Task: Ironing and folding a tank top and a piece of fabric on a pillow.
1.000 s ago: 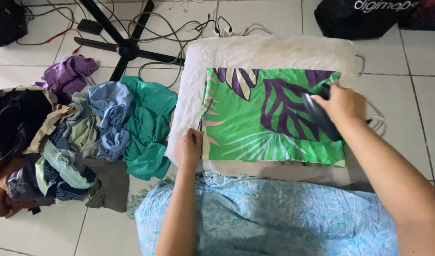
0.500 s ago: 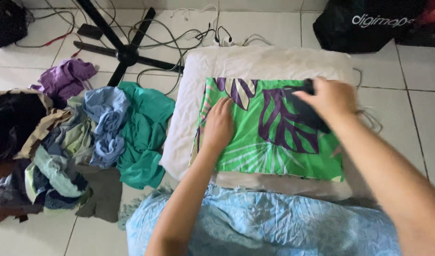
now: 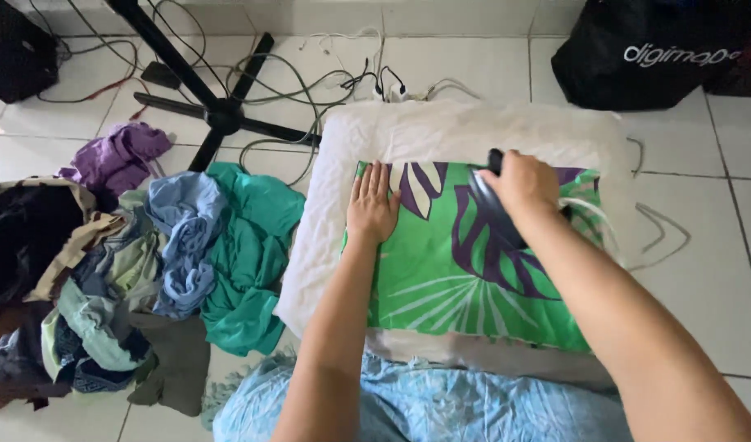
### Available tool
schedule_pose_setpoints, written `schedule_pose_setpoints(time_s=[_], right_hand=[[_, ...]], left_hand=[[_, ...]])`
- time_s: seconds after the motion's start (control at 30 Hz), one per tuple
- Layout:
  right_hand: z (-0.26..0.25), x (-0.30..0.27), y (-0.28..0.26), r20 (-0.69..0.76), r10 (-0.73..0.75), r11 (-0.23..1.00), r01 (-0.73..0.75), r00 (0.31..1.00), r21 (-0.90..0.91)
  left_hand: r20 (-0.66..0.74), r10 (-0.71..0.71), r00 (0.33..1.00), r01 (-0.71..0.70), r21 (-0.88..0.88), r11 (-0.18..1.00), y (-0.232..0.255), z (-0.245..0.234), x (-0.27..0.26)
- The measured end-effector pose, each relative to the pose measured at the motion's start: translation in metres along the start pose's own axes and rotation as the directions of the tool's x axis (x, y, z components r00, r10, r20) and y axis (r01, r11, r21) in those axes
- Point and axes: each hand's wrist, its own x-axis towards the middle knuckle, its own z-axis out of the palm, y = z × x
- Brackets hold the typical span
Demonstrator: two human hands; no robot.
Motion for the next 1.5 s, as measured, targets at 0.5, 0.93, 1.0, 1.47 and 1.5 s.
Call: schedule_pose_setpoints(time_s=[0.5, 0.93, 1.0, 1.47, 1.5], right_hand=[[-0.012, -0.013, 0.165, -0.016, 0.241, 0.949, -0.239, 0.97, -0.205], [-0.092, -0.02, 0.112, -0.094, -0.155, 0.98, 0.141, 0.983, -0.139], [-0.081, -0.035, 0.078, -0.052, -0.215, 0.971, 0.209, 0.975, -0.113], [-0.006, -0.004, 0.135, -0.071, -0.007, 0.986, -0.005, 0.997, -0.169], [-0.008, -0.006, 0.144, -0.064, 0.036, 0.979, -0.048, 0.997, -0.199]], left_hand=[[0.005, -0.001, 1.0, 0.001, -0.02, 1.0, 0.006, -0.01, -0.006], [0.039, -0.028, 0.999, 0.028, -0.014, 1.0, 0.009, -0.011, -0.004], [0.037, -0.025, 0.999, 0.026, -0.014, 1.0, 0.01, -0.014, -0.003], [0.051, 0.003, 0.999, -0.002, -0.023, 1.0, 0.005, -0.013, -0.007], [0.05, 0.005, 0.999, -0.003, -0.031, 1.0, 0.005, -0.014, -0.008]])
